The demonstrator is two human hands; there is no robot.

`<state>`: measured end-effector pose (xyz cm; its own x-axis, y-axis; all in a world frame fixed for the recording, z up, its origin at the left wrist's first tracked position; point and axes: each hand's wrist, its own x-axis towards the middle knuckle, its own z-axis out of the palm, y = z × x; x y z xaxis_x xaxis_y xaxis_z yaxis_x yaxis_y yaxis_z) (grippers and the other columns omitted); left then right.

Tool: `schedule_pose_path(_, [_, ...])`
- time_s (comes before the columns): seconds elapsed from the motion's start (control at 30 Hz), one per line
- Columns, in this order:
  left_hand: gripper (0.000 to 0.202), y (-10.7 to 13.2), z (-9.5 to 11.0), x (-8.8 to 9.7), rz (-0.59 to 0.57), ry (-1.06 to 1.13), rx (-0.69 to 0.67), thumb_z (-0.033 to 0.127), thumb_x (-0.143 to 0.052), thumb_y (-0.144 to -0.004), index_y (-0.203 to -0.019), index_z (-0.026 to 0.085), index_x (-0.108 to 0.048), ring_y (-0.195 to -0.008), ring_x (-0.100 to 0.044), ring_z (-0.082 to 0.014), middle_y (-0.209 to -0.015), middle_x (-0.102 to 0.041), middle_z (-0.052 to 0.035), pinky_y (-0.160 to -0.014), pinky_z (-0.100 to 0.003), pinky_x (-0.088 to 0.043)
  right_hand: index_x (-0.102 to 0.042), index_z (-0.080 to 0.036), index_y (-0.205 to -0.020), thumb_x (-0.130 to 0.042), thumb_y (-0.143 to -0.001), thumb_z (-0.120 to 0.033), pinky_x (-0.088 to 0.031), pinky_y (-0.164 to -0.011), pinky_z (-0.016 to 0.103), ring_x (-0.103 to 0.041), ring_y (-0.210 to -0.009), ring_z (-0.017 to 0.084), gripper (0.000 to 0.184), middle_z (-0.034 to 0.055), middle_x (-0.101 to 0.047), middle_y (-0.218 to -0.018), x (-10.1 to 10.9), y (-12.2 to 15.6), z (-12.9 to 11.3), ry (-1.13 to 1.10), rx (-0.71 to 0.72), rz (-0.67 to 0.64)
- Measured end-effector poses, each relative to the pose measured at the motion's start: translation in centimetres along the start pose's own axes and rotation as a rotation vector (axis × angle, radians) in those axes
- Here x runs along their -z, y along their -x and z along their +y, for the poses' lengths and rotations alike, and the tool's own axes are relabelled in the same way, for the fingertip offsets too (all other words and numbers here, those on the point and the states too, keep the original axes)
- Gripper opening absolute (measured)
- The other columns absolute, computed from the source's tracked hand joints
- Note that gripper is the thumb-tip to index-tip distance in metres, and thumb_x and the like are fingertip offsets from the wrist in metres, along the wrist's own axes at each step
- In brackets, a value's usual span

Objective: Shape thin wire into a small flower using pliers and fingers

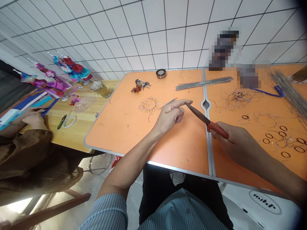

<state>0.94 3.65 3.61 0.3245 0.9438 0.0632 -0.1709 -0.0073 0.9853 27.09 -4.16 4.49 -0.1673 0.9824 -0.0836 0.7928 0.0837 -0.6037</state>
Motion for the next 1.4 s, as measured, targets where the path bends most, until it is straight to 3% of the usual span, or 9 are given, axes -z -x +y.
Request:
schedule_pose_path(0.1, [0.051, -0.1, 0.1, 0.2, 0.005, 0.026, 0.003, 0.026, -0.063, -0.080, -0.126, 0.015, -0.082, -0.053, -0.022, -0.0119, -0.051, -0.034, 0.0117, -0.059, -0.033, -0.018, -0.071, -0.028, -0.098, -0.052, -0.113, -0.054, -0.052, -0.074, 0.042, -0.077, -0.085, 0.033, 0.035, 0.0084, -0.081, -0.090, 0.3, 0.0, 0.0, -0.021, 0.019, -0.011])
schedule_pose_path(0.23, [0.048, -0.3, 0.6, 0.6, -0.012, 0.102, 0.023, 0.029, -0.067, -0.079, -0.122, 0.015, -0.085, -0.051, -0.022, -0.0114, -0.048, -0.033, 0.0116, -0.061, -0.034, -0.028, -0.076, -0.028, -0.110, -0.053, -0.116, -0.056, -0.058, -0.089, 0.048, -0.083, -0.106, 0.038, 0.037, 0.0113, -0.088, -0.114, 0.5, 0.2, 0.4, -0.105, 0.010, -0.033])
schedule_pose_path(0.37, [0.044, -0.3, 1.0, 1.0, -0.030, 0.150, 0.047, 0.035, -0.071, -0.083, -0.120, 0.018, -0.088, -0.050, -0.023, -0.0121, -0.046, -0.031, 0.0111, -0.066, -0.036, -0.041, -0.079, -0.030, -0.120, -0.052, -0.118, -0.055, -0.059, -0.086, 0.048, -0.084, -0.102, 0.037, 0.037, 0.0096, -0.089, -0.113, 0.0, 0.5, 1.1, -0.097, 0.037, -0.036])
schedule_pose_path(0.77, [0.035, -0.7, 1.1, 1.8, 0.025, 0.092, 0.071, 0.034, -0.071, -0.085, -0.110, 0.017, -0.089, -0.049, -0.024, -0.0119, -0.045, -0.033, 0.0094, -0.063, -0.034, -0.043, -0.078, -0.018, -0.145, -0.051, -0.122, -0.048, -0.038, -0.067, 0.041, -0.071, -0.083, 0.034, 0.046, 0.0132, -0.077, -0.101, -1.8, 1.0, 3.7, 0.440, 0.361, 0.178])
schedule_pose_path(1.0, [0.027, -0.8, 1.2, 1.8, -0.008, 0.115, 0.055, 0.038, -0.077, -0.089, -0.103, 0.019, -0.089, -0.048, -0.023, -0.0104, -0.046, -0.031, 0.0106, -0.063, -0.031, -0.046, -0.081, -0.017, -0.118, -0.050, -0.122, -0.052, -0.036, -0.067, 0.040, -0.064, -0.076, 0.030, 0.047, 0.0134, -0.072, -0.093, -2.7, 0.8, 4.9, 0.526, 0.453, 0.098])
schedule_pose_path(1.1, [0.024, -0.6, 1.2, 1.5, -0.046, 0.140, 0.054, 0.041, -0.079, -0.091, -0.099, 0.020, -0.088, -0.048, -0.023, -0.0100, -0.046, -0.031, 0.0109, -0.063, -0.030, -0.047, -0.082, -0.019, -0.121, -0.060, -0.117, -0.051, -0.047, -0.073, 0.042, -0.072, -0.090, 0.033, 0.038, 0.0165, -0.080, -0.111, -2.5, 0.0, 3.5, 0.385, 0.407, 0.082])
schedule_pose_path(1.2, [0.024, -0.5, 1.1, 1.2, -0.080, 0.156, 0.063, 0.043, -0.082, -0.091, -0.097, 0.020, -0.086, -0.048, -0.023, -0.0097, -0.046, -0.031, 0.0111, -0.063, -0.029, -0.047, -0.079, -0.022, -0.143, -0.069, -0.112, -0.046, -0.060, -0.090, 0.048, -0.079, -0.107, 0.034, 0.041, 0.0149, -0.085, -0.126, -1.3, -1.6, 0.5, -0.008, 0.240, 0.192])
schedule_pose_path(1.3, [0.025, -0.5, 0.7, 0.9, -0.104, 0.151, 0.066, 0.045, -0.083, -0.091, -0.094, 0.020, -0.085, -0.049, -0.026, -0.0099, -0.047, -0.033, 0.0105, -0.064, -0.028, -0.049, -0.077, -0.025, -0.148, -0.073, -0.112, -0.052, -0.064, -0.084, 0.043, -0.081, -0.096, 0.027, 0.045, 0.0130, -0.087, -0.132, -0.2, -3.5, -2.9, -0.425, 0.102, 0.145])
schedule_pose_path(1.4, [0.027, -0.6, 0.4, 0.8, -0.118, 0.163, 0.054, 0.046, -0.086, -0.090, -0.092, 0.019, -0.084, -0.050, -0.032, -0.0097, -0.048, -0.040, 0.0091, -0.067, -0.027, -0.051, -0.080, -0.022, -0.127, -0.074, -0.112, -0.047, -0.056, -0.066, 0.034, -0.071, -0.073, 0.018, 0.029, 0.0089, -0.085, -0.108, 0.0, -4.7, -5.0, -0.651, 0.088, 0.066])
